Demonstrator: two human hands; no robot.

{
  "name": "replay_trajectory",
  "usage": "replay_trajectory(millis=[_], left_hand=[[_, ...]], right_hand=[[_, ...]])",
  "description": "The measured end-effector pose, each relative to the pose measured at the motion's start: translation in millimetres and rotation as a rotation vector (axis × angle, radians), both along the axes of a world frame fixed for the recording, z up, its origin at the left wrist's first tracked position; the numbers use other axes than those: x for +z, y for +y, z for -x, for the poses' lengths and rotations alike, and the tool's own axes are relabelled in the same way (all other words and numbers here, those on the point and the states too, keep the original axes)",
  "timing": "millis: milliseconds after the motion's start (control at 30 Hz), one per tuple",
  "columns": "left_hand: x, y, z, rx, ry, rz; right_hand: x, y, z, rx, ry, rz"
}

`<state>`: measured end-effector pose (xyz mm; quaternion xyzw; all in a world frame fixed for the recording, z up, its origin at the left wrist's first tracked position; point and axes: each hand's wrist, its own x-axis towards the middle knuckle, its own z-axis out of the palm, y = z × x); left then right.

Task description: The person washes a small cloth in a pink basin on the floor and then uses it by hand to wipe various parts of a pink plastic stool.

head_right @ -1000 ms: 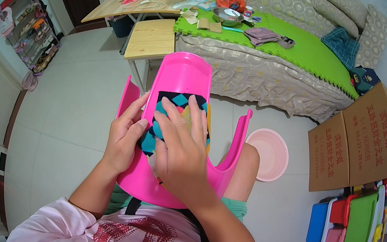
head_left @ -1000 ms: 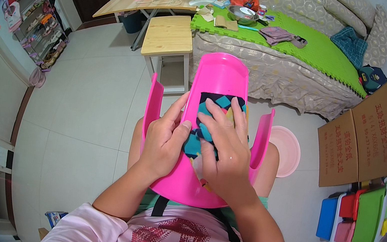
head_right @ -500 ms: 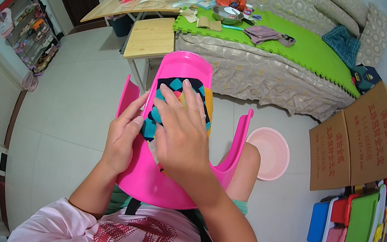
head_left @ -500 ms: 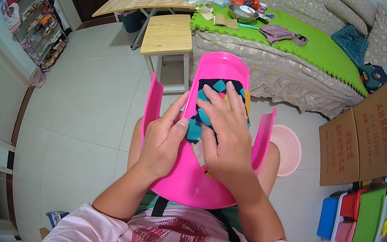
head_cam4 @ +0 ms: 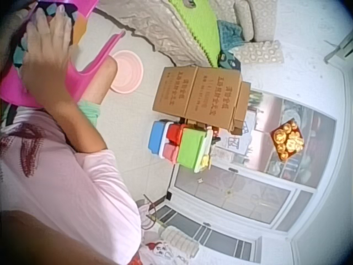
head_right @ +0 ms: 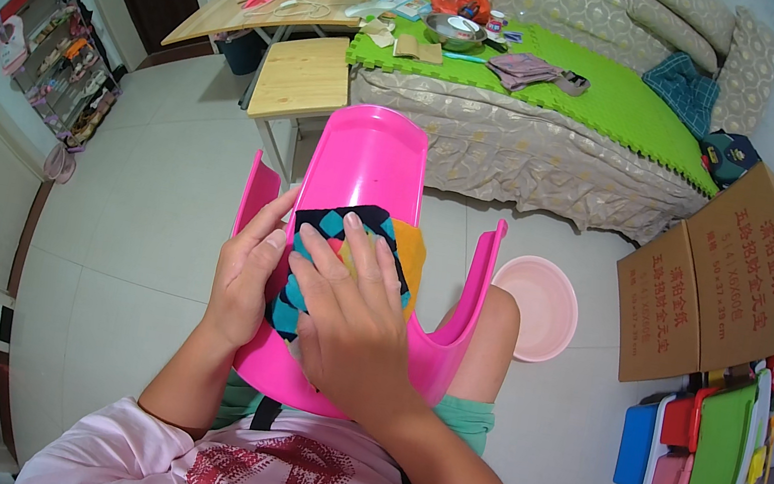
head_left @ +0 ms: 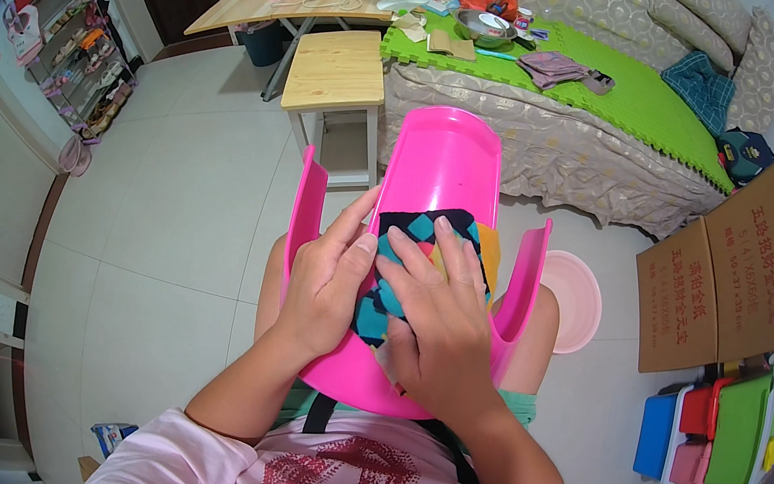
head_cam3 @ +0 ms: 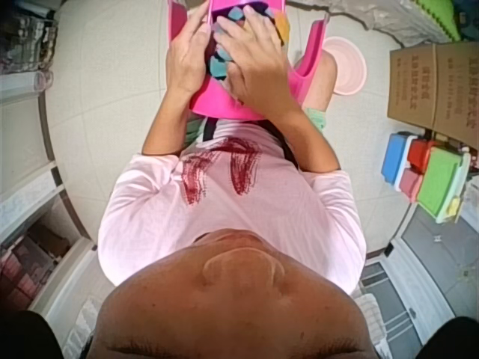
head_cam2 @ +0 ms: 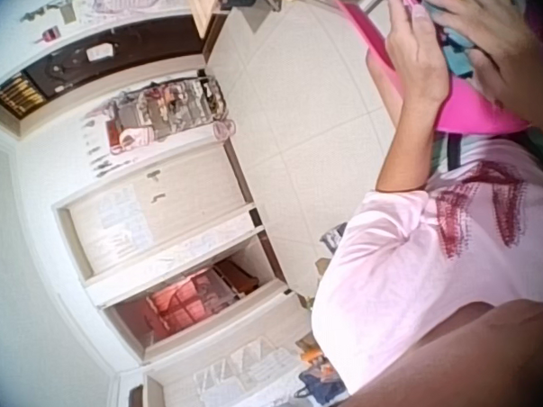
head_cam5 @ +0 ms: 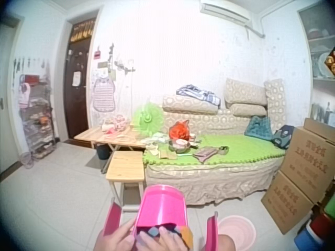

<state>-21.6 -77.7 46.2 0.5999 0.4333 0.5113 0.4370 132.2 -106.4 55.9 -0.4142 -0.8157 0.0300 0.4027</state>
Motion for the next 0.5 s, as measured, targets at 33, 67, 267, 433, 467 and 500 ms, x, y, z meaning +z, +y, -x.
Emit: replay_trajectory(millis=[33,67,267,433,467,500], left_hand=[[-1,0,-1,-0.003,0.001,-0.003],[-4,1,-1,0.017,0.027,-0.056],[-3,1,-4,0.045,0.045,-0.087],[2,-1,-3,0.054,0.061,-0.085],[1,-1,-2,0.057,0.078,-0.090],[0,-1,-2,0.061,0.094,-0.094]], right_hand=[[0,-1,-1,0.000,0.005,0.007],[0,-3,-2,0.001,0.008,0.015],[-1,-1,-5,0.020,0.056,0.017],[1,9,-4,0.013,0.070,-0.001],[0,13,-5,0.017,0.077,-0.005],[0,16,-5,0.022,0.084,-0.008]])
